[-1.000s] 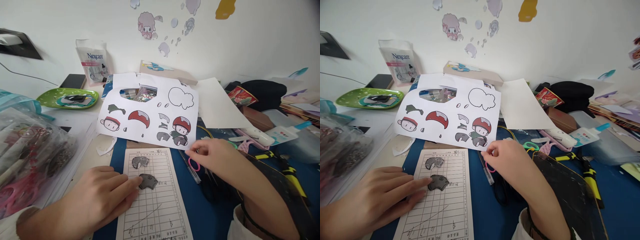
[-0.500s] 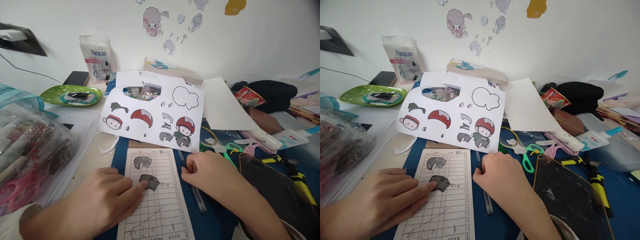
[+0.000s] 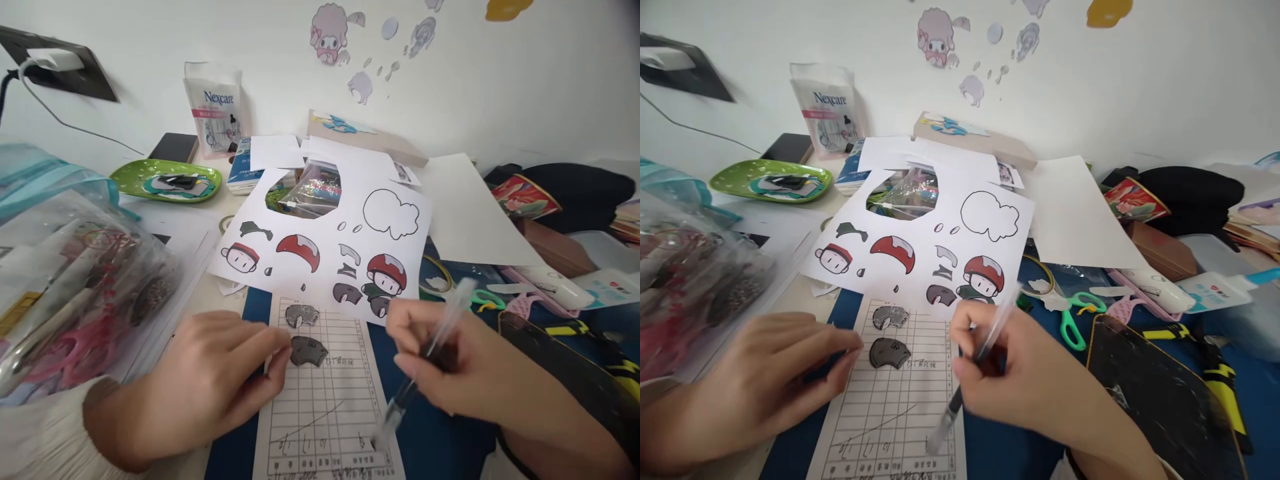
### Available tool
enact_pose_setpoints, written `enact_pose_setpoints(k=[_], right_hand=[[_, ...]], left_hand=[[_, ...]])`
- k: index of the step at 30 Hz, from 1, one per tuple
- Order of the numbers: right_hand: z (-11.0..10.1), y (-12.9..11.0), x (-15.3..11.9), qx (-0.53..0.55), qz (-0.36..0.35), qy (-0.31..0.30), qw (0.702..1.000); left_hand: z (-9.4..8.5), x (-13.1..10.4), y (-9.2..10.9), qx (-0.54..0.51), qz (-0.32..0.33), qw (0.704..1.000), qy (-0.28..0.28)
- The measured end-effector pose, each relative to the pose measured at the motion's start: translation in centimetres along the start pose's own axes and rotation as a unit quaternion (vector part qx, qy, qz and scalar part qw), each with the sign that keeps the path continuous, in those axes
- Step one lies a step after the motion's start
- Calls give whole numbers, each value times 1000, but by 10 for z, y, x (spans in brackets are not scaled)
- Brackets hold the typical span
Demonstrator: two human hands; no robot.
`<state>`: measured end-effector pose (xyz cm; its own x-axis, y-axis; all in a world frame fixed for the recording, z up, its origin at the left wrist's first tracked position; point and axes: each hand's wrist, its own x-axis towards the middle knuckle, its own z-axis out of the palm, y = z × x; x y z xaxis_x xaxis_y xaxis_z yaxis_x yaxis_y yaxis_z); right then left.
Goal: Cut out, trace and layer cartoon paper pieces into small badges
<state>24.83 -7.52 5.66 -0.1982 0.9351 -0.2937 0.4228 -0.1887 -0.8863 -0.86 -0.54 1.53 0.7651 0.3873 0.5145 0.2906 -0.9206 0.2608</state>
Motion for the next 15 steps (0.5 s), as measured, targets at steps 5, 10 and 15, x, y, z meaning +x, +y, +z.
enact_pose_setpoints(k=[5,10,15], right_hand=[[6,7,7,146,-65,14,987],[25,-1,9,171,-67,-51,982],[41,-3,4,71,-144,-93,983]], left_hand=[[-6,1,1,-85,-93,992,-30],[-6,3,14,-99,-22,994,-49],[-4,-2,32,-89,46,990,-102]])
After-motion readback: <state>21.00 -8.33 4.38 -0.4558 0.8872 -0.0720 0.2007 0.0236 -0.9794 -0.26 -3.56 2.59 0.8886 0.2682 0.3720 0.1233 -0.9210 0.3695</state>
